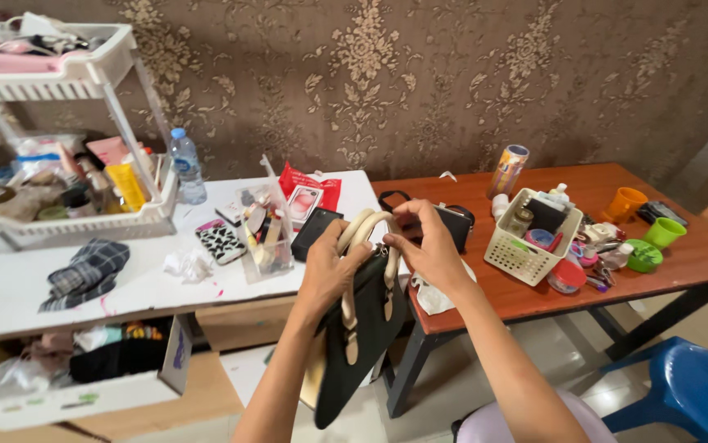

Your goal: The person picks up a white bag from a bed, carries it across a room while holding its handles, and hangs it on a hook near a yellow bag.

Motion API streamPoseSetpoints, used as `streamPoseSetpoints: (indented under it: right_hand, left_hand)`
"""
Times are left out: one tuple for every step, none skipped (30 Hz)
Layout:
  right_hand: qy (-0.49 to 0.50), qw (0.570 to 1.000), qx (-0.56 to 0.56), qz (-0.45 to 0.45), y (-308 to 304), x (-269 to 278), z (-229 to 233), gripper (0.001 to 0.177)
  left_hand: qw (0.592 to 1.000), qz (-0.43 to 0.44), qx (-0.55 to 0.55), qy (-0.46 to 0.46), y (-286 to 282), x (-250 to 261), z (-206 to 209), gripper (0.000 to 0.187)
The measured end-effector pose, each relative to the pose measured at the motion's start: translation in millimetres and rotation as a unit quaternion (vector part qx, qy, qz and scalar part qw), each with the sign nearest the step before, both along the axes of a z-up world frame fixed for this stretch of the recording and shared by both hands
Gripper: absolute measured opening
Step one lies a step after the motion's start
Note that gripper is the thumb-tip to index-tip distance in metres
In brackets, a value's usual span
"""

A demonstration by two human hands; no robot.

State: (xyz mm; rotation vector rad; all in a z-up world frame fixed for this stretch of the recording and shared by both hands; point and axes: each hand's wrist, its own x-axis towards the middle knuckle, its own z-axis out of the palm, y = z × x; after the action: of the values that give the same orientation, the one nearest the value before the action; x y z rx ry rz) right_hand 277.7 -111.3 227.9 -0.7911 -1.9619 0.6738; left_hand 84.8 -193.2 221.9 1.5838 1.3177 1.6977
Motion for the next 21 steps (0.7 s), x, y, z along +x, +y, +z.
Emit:
streamPoseSetpoints:
  right_hand:
    - [-0.001,1.0,-0.001,0.006,-2.9,0.4,-2.7,0.045]
    - [-0.002,0.999,0.0,0.054,-5.7,-0.5,-5.7,0.044]
    - [-0.003,0.995,0.003,0.101,-8.1,-0.8,-8.2,0.044]
    - [-0.003,0.994,0.002,0.108,-11.8,-1.0,-11.4,0.044]
    - [-0.006,0.989,-0.044,0.144,-16.6,-2.3,-15.0,0.044]
    - [-0.01,0.979,-0.091,0.18,-21.9,-3.5,-18.3,0.044]
    - [-0.012,0.978,-0.09,0.187,-27.1,-4.3,-20.9,0.044]
    - [-0.004,0.975,-0.094,0.203,-32.4,-4.9,-23.5,0.047]
    - [0.004,0.971,-0.098,0.219,-36.6,-6.3,-25.6,0.051]
    - [0.002,0.969,-0.098,0.227,-38.9,-9.7,-27.0,0.051]
    - [0.009,0.958,-0.121,0.258,-41.4,-14.8,-29.4,0.053]
    - [0.016,0.946,-0.144,0.289,-44.2,-19.7,-32.2,0.056]
    - [0.015,0.944,-0.144,0.296,-47.5,-24.4,-34.9,0.056]
    - [0.028,0.942,-0.133,0.307,-51.5,-29.3,-38.2,0.054]
    - [0.041,0.939,-0.121,0.318,-55.4,-34.9,-41.7,0.054]
    - [0.04,0.937,-0.121,0.325,-59.7,-41.9,-45.5,0.054]
    - [0.063,0.934,-0.109,0.334,-64.6,-50.2,-49.5,0.053]
    - [0.086,0.931,-0.098,0.342,-70.1,-58.2,-53.5,0.052]
    - [0.086,0.928,-0.097,0.349,-75.4,-66.6,-57.2,0.052]
    - [0.107,0.926,-0.112,0.345,-81.2,-75.4,-60.7,0.051]
    - [0.125,0.923,-0.127,0.342,-86.8,-83.3,-63.6,0.051]
  left_hand:
    - [1.0,0.004,-0.018,-0.018,-7.4,-0.6,-1.1,0.028]
    - [0.999,0.008,-0.037,-0.036,-15.6,-1.3,-2.0,0.027]
    - [0.999,0.014,-0.037,-0.037,-24.1,-2.1,-2.7,0.027]
    - [0.997,0.014,-0.051,-0.058,-33.2,-3.3,-3.5,0.024]
    - [0.995,0.015,-0.066,-0.078,-41.6,-5.0,-4.0,0.022]
    - [0.994,0.022,-0.065,-0.08,-49.2,-6.7,-4.4,0.022]
    - [0.995,0.015,-0.034,-0.087,-56.6,-8.4,-4.9,0.02]
    - [0.996,0.008,-0.003,-0.094,-63.7,-9.4,-5.3,0.019]
    - [0.995,0.017,-0.001,-0.095,-71.0,-10.1,-5.7,0.019]
    - [0.995,0.023,-0.012,-0.096,-78.6,-10.8,-5.8,0.02]
    - [0.995,0.029,-0.025,-0.096,-86.9,-11.9,-6.1,0.02]
    - [0.994,0.036,-0.025,-0.096,-95.0,-12.5,-6.2,0.02]
    - [0.993,0.04,-0.035,-0.102,-102.2,-13.4,-5.2,0.02]
    - [0.992,0.044,-0.046,-0.108,-109.4,-14.7,-4.1,0.02]
    - [0.992,0.051,-0.045,-0.108,-116.6,-16.5,-3.6,0.02]
    - [0.991,0.056,-0.048,-0.108,-124.1,-18.5,-3.9,0.021]
    - [0.991,0.062,-0.051,-0.107,-131.5,-21.4,-4.4,0.023]
    - [0.991,0.069,-0.05,-0.106,-138.3,-25.0,-4.9,0.023]
    - [0.991,0.08,-0.046,-0.099,-144.2,-29.7,-4.9,0.023]
    - [0.991,0.091,-0.041,-0.093,-150.1,-35.0,-4.7,0.023]
    - [0.99,0.1,-0.04,-0.093,-156.8,-40.6,-4.8,0.023]
